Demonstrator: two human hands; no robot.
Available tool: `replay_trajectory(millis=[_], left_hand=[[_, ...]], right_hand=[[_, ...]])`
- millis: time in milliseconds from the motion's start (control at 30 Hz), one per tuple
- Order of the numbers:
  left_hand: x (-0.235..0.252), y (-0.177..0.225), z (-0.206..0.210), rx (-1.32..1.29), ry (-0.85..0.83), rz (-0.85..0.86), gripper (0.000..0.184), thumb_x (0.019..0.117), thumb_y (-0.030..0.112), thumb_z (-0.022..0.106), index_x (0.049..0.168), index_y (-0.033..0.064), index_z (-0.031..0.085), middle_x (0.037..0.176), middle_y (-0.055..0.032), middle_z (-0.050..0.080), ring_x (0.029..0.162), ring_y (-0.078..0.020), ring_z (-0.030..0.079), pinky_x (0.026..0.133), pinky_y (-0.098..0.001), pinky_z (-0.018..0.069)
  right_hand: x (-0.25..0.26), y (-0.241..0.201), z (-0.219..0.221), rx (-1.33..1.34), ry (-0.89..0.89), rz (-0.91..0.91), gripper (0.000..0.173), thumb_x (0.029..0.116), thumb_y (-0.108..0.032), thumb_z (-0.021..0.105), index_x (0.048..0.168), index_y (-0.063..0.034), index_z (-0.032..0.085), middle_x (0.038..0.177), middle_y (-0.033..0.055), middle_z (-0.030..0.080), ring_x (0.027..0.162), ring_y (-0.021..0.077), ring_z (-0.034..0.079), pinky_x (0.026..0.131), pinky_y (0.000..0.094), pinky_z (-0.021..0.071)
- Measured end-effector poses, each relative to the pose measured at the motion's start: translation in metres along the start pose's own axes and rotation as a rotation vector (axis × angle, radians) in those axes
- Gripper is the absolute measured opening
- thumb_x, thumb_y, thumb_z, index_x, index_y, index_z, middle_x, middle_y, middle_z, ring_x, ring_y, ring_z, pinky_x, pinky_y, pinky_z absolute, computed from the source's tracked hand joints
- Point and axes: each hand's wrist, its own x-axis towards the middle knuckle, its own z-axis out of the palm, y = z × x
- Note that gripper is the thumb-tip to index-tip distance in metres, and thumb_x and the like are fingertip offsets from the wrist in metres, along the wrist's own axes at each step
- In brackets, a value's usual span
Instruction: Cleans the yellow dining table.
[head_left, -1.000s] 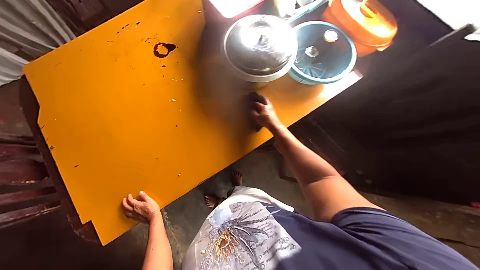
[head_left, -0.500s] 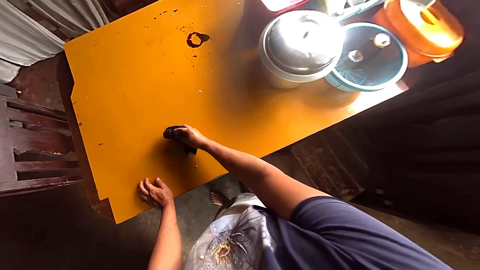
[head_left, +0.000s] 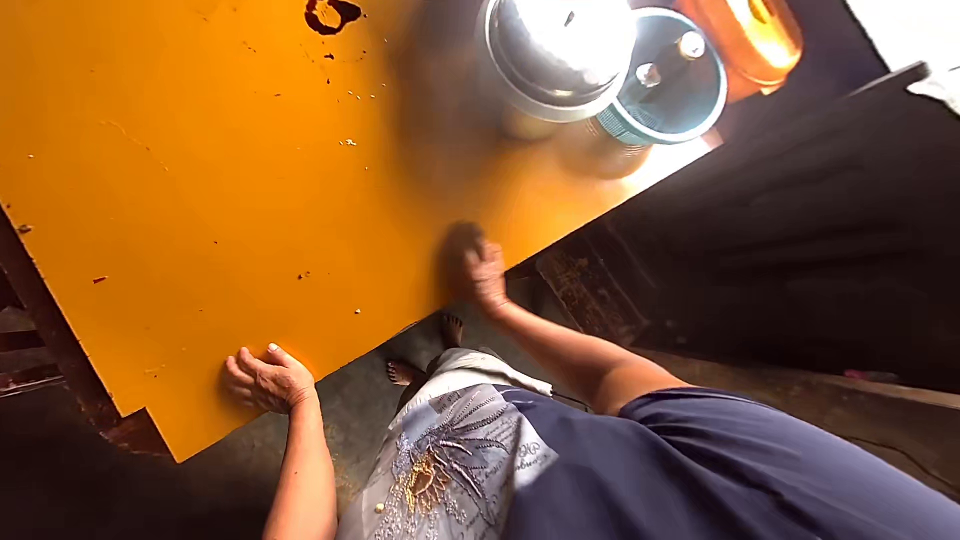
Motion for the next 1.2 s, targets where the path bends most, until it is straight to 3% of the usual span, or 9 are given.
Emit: replay_trajectory(millis=[167, 267, 433, 600, 767, 933, 1033, 1100, 1200], left_hand=[[0.000, -0.003, -0.001, -0.002, -0.018, 0.016, 0.054, 0.1080, 0.037, 0.039, 0.151, 0.0052, 0.049, 0.161, -0.0201, 0.038, 0.152, -0.0404, 0.029, 0.123, -0.0554, 0.0206], [-0.003, -0.002, -0.008, -0.020, -0.056, 0.026, 0.055, 0.1094, 0.037, 0.037, 0.152, 0.0038, 0.046, 0.163, -0.0222, 0.034, 0.152, -0.0435, 0.027, 0.122, -0.0596, 0.0202], [-0.001, -0.003, -0.001, -0.032, -0.007, 0.014, 0.054, 0.1080, 0.037, 0.039, 0.152, 0.0084, 0.048, 0.162, -0.0198, 0.037, 0.152, -0.0417, 0.029, 0.121, -0.0607, 0.0190], [-0.001, -0.003, 0.001, -0.044, 0.008, 0.014, 0.054, 0.1071, 0.038, 0.041, 0.151, 0.0090, 0.049, 0.161, -0.0198, 0.039, 0.152, -0.0418, 0.029, 0.121, -0.0609, 0.0191], [0.002, -0.002, 0.004, -0.032, 0.000, 0.001, 0.052, 0.1067, 0.036, 0.042, 0.150, 0.0089, 0.051, 0.161, -0.0197, 0.039, 0.151, -0.0424, 0.030, 0.120, -0.0612, 0.0201], [0.002, 0.004, -0.005, -0.020, -0.016, 0.018, 0.050, 0.1067, 0.032, 0.045, 0.148, 0.0035, 0.052, 0.160, -0.0233, 0.039, 0.151, -0.0448, 0.030, 0.121, -0.0617, 0.0205], [0.002, 0.004, -0.005, -0.019, -0.008, 0.022, 0.050, 0.1062, 0.031, 0.045, 0.147, 0.0028, 0.052, 0.159, -0.0234, 0.040, 0.150, -0.0439, 0.031, 0.121, -0.0615, 0.0192], [0.002, 0.004, -0.001, -0.024, 0.023, 0.023, 0.050, 0.1057, 0.032, 0.045, 0.145, 0.0039, 0.054, 0.158, -0.0224, 0.042, 0.150, -0.0426, 0.033, 0.122, -0.0598, 0.0199], [0.001, 0.004, 0.001, -0.027, 0.067, 0.048, 0.051, 0.1043, 0.032, 0.045, 0.143, 0.0015, 0.056, 0.155, -0.0246, 0.045, 0.148, -0.0459, 0.035, 0.121, -0.0611, 0.0210]], right_hand=[[-0.025, -0.148, 0.055, 0.288, -0.531, -0.372, 0.026, 0.1006, -0.012, 0.059, 0.123, -0.0055, 0.071, 0.145, 0.0213, 0.055, 0.137, 0.0410, 0.049, 0.107, 0.0571, 0.0451], [0.003, -0.179, 0.049, 0.753, -0.637, -0.404, 0.030, 0.1003, -0.005, 0.061, 0.128, 0.0051, 0.067, 0.137, 0.0280, 0.059, 0.130, 0.0408, 0.056, 0.111, 0.0512, 0.0439], [0.101, -0.059, 0.003, 0.426, -0.156, -0.225, 0.036, 0.0962, -0.011, 0.066, 0.132, -0.0105, 0.069, 0.140, 0.0148, 0.062, 0.133, 0.0286, 0.056, 0.113, 0.0461, 0.0464], [0.137, 0.017, -0.019, -0.039, -0.041, 0.404, 0.055, 0.1062, -0.038, 0.047, 0.150, -0.0055, 0.050, 0.157, 0.0290, 0.039, 0.143, 0.0495, 0.039, 0.112, 0.0649, 0.0355], [0.121, -0.114, 0.072, -0.037, -0.037, -0.112, 0.038, 0.0996, -0.017, 0.059, 0.136, -0.0044, 0.063, 0.144, 0.0258, 0.055, 0.130, 0.0471, 0.054, 0.099, 0.0613, 0.0493], [0.106, -0.206, 0.087, 0.454, -0.585, -0.426, 0.033, 0.1017, -0.014, 0.061, 0.133, -0.0032, 0.066, 0.145, 0.0227, 0.055, 0.135, 0.0410, 0.050, 0.110, 0.0562, 0.0429], [0.162, -0.182, 0.059, 0.740, -0.562, -0.435, 0.033, 0.1037, -0.010, 0.057, 0.134, 0.0008, 0.064, 0.140, 0.0239, 0.060, 0.131, 0.0347, 0.057, 0.113, 0.0485, 0.0442], [0.224, -0.136, 0.041, 0.626, -0.358, -0.406, 0.032, 0.1047, -0.017, 0.054, 0.132, -0.0106, 0.068, 0.137, 0.0124, 0.064, 0.128, 0.0242, 0.060, 0.111, 0.0446, 0.0481], [0.295, -0.054, 0.008, 0.405, -0.128, -0.131, 0.035, 0.1034, -0.017, 0.057, 0.134, -0.0032, 0.065, 0.143, 0.0245, 0.056, 0.133, 0.0386, 0.054, 0.113, 0.0523, 0.0427]])
